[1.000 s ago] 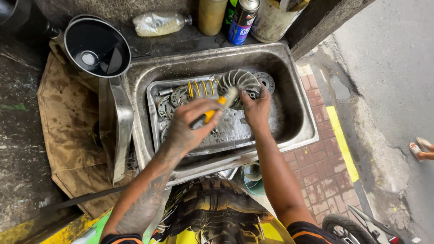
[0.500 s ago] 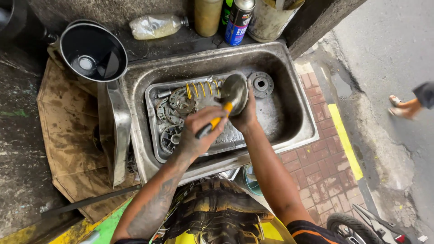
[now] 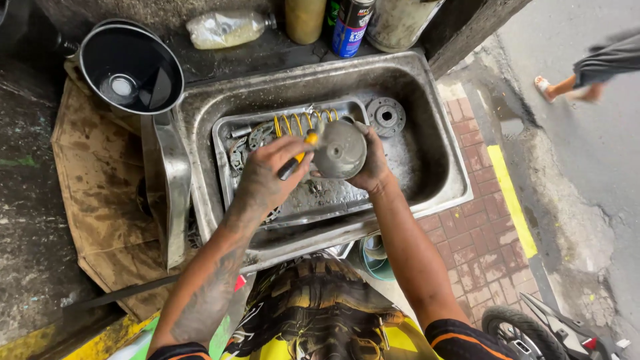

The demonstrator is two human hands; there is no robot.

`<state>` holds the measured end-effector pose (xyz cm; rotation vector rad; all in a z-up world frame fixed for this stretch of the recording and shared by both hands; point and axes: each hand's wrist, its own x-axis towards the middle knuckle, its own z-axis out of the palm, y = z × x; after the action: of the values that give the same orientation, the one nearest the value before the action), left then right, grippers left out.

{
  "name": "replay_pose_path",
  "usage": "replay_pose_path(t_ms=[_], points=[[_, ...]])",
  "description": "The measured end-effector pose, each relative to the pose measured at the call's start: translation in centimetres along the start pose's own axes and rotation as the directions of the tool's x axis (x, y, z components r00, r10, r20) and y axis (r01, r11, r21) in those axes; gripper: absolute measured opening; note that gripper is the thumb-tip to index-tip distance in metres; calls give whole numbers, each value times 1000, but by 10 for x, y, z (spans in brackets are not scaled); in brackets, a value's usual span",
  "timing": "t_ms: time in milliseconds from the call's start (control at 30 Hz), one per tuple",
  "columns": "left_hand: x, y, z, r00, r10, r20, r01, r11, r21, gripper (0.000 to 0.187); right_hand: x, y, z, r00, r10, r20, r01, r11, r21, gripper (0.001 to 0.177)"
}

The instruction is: Cleaning motorcycle engine components with a brush and solvent in a metal tray

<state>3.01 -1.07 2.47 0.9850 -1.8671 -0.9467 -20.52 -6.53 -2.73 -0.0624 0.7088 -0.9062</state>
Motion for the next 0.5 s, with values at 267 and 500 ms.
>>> replay_pose_path(t_ms=[267,500], points=[[-44,-22,32,986,57,155,-73,992,102,11,62,-37,-91,959,-210,-190,167,961,-220,14],[-110,-41,-16,979,-166,-117,165,986,-17,15,88,-131,-157,602,-791,-111,464,460,-757,48]])
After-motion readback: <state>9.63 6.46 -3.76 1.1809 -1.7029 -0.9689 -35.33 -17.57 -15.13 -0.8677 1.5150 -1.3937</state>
